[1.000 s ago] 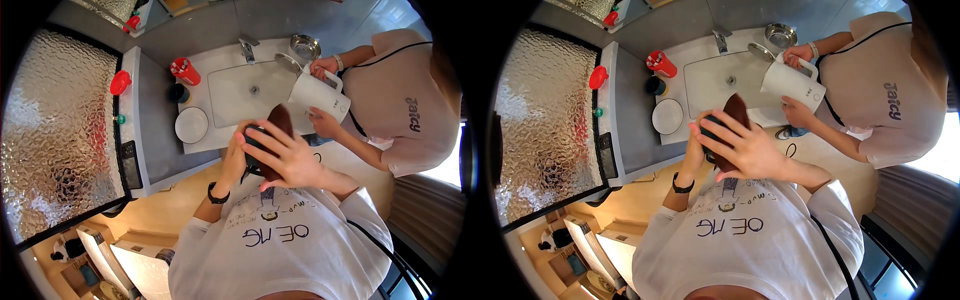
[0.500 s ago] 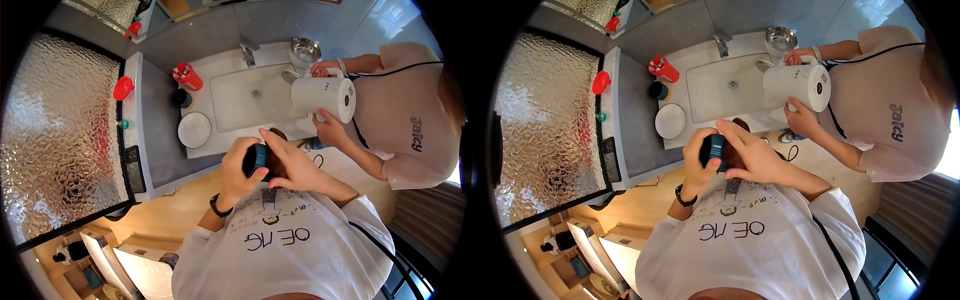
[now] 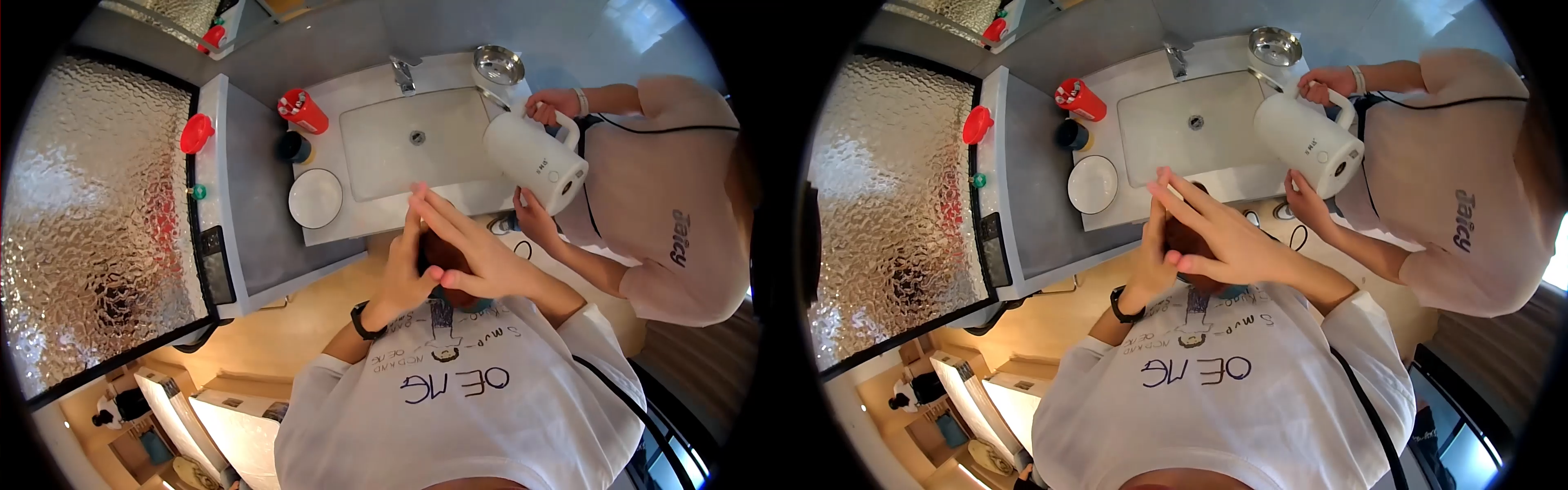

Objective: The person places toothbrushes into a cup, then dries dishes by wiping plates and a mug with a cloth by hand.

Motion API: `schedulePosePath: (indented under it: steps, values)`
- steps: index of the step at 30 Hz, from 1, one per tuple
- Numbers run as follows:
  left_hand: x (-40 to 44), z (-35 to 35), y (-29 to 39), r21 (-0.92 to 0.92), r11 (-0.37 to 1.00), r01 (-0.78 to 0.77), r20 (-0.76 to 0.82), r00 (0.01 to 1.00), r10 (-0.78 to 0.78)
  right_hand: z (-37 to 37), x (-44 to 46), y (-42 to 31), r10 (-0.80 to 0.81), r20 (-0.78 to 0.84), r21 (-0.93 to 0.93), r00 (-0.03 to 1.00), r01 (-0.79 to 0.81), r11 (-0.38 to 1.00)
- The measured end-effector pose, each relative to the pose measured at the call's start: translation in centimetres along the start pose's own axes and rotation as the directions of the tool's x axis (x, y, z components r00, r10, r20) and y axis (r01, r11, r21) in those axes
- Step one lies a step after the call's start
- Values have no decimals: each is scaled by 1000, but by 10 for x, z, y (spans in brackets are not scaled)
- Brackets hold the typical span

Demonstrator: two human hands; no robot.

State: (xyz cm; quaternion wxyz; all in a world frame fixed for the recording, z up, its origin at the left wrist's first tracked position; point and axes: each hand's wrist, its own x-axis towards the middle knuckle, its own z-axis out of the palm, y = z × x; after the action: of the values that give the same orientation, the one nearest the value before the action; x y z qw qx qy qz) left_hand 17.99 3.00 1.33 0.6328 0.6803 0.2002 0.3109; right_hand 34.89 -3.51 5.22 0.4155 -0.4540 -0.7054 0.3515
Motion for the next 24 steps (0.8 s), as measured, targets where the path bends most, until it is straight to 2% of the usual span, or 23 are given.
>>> schedulePosePath:
  steps: [2,4,5,6,8,10,12,14,19,20,22,23,24]
  values:
    - [1,5,12,-7,998,-60,-138,989,59,-1,5,-4,-14,-22,-20,1000,14,1000]
    - [3,-10,22,3,992,-125,-143,982,124,0,5,-7,-165,-36,-80,986,162,984]
    - [0,-20,34,-13,997,-79,-112,991,77,0,-3,-10,-132,-11,-6,991,132,991]
    - [-1,-26,42,-27,999,-34,-84,996,32,3,-11,-11,-134,-26,-17,991,133,991]
    - [1,-23,37,-17,999,-28,-89,996,26,9,-23,-10,-41,-60,152,997,50,987]
    - [1,-8,23,-90,996,27,-38,999,-30,0,-21,-17,-9,-79,138,997,20,990]
    - [2,3,22,-60,998,-13,-85,996,8,-12,-12,-14,-56,-54,137,997,63,989]
    - [11,9,36,-83,989,-124,-255,962,99,-20,-1,-6,-111,-44,223,993,118,968]
    - [18,-9,50,-137,961,-239,-272,942,195,-11,-12,-10,-59,-145,397,988,113,911]
    - [20,-6,44,-135,961,-240,-283,939,195,-17,-14,-12,-62,-134,400,989,111,910]
    - [23,6,31,27,910,-413,-283,870,403,-30,-14,-30,125,-34,368,992,-103,924]
    - [29,8,31,203,874,-442,-254,838,483,-28,-7,-6,-156,-179,75,971,172,982]
    - [37,14,36,201,872,-447,-251,836,487,-30,-4,-15,-158,-181,70,971,173,982]
